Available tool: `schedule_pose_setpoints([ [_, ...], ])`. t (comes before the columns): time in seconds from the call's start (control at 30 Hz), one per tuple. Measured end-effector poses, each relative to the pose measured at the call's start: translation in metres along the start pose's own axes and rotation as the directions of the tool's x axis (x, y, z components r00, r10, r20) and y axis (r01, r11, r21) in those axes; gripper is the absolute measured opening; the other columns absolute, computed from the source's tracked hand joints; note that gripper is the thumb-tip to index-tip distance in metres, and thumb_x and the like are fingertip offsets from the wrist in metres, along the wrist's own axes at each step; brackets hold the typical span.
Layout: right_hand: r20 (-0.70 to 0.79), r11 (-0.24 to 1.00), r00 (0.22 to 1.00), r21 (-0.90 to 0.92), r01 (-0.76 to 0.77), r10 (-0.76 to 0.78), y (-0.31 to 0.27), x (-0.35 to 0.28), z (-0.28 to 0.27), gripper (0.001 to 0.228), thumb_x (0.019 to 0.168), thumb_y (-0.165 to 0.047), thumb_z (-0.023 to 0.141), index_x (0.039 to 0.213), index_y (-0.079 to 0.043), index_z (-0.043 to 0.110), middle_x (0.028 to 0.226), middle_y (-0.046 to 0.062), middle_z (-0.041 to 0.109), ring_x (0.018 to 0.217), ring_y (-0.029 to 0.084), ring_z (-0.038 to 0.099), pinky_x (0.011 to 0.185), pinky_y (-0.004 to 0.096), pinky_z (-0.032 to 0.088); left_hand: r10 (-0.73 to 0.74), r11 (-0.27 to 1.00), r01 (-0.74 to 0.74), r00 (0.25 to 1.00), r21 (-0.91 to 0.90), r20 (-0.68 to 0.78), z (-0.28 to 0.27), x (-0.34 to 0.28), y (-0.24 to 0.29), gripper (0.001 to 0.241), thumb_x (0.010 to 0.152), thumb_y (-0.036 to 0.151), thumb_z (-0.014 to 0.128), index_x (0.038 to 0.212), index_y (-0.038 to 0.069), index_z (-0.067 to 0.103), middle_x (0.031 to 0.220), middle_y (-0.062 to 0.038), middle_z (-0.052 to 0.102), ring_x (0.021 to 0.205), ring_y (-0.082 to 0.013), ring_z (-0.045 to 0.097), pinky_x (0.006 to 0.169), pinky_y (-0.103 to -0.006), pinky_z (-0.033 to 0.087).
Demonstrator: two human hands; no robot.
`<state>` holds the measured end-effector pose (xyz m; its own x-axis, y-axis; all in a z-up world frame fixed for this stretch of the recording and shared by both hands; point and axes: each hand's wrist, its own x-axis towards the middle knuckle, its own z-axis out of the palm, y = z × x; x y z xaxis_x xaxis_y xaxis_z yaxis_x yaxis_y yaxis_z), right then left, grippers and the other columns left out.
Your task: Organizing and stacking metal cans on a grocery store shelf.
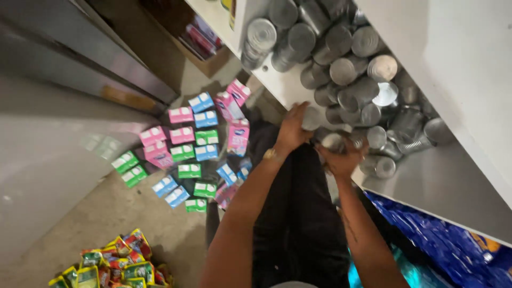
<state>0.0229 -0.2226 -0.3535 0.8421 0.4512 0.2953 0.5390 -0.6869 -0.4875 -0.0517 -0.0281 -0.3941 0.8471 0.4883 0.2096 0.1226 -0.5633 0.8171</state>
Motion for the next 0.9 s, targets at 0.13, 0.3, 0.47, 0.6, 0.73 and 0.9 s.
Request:
schedule_pose_setpoints([
  [0.13,-0.049,0.929,0.962,0.250,0.273,-0.269,-0.011,-0.005,-0.042,0.080,0.061,-0.050,0.097,0.122,-0.010,0.067,0.154,0.029,0.035,0.138,0.048,0.045,0.102,0.057,0.048,-0.248,0.945,0.146,0.902,-0.292,-0.352,-0.104,-0.018,0.080,0.088,0.067,0.022,0.091,0.144,0.008,0.051,0.133,-0.019,0.059,0.123,-0.0410,0.059,0.101,-0.0439,0.052],
  [0.3,0.012,0.887,0.928,0.299,0.352,-0.372,-0.172,0.017,-0.202,0.079,0.051,-0.049,0.095,0.116,-0.012,0.071,0.153,0.027,0.036,0.141,0.048,0.044,0.102,0.058,0.052,0.056,0.981,-0.174,0.691,-0.090,-0.721,-0.214,0.014,0.185,0.096,0.063,0.025,0.098,0.145,0.007,0.052,0.124,-0.013,0.059,0.114,-0.0308,0.056,0.103,-0.0418,0.049],
  [0.47,-0.248,0.749,0.743,0.090,0.656,-0.622,-0.220,0.046,-0.306,0.083,0.045,-0.055,0.093,0.111,-0.008,0.072,0.144,0.023,0.032,0.138,0.050,0.041,0.112,0.066,0.049,0.328,0.890,-0.455,0.665,-0.016,-0.671,-0.266,0.074,0.283,0.095,0.071,0.034,0.099,0.147,0.007,0.048,0.133,-0.011,0.059,0.121,-0.0277,0.057,0.105,-0.0385,0.048],
  [0.6,-0.172,0.785,0.773,-0.005,0.620,-0.611,-0.184,0.133,-0.337,0.073,0.069,-0.053,0.098,0.118,-0.005,0.071,0.160,0.021,0.035,0.149,0.041,0.043,0.117,0.051,0.051,0.346,0.868,-0.490,0.715,-0.082,-0.608,-0.244,0.136,0.287,0.088,0.074,0.039,0.095,0.140,0.003,0.049,0.134,-0.018,0.059,0.126,-0.0346,0.059,0.108,-0.0413,0.051],
  [0.73,-0.050,0.763,0.772,-0.203,0.613,-0.633,-0.175,0.212,-0.329,0.077,0.067,-0.053,0.100,0.114,0.001,0.072,0.156,0.024,0.044,0.140,0.041,0.050,0.109,0.049,0.050,0.397,0.870,-0.490,0.764,-0.056,-0.509,-0.226,0.166,0.265,0.088,0.083,0.038,0.091,0.146,0.001,0.044,0.139,-0.022,0.058,0.130,-0.0393,0.059,0.112,-0.0421,0.051],
  [0.9,0.040,0.912,0.912,-0.041,0.409,-0.408,-0.201,0.235,-0.315,0.081,0.068,-0.059,0.095,0.119,0.000,0.072,0.133,0.023,0.064,0.124,0.042,0.060,0.099,0.051,0.052,0.479,0.834,-0.549,0.765,-0.048,-0.430,-0.212,0.176,0.242,0.089,0.094,0.038,0.085,0.154,-0.001,0.033,0.145,-0.025,0.052,0.133,-0.0422,0.055,0.113,-0.0419,0.050],
])
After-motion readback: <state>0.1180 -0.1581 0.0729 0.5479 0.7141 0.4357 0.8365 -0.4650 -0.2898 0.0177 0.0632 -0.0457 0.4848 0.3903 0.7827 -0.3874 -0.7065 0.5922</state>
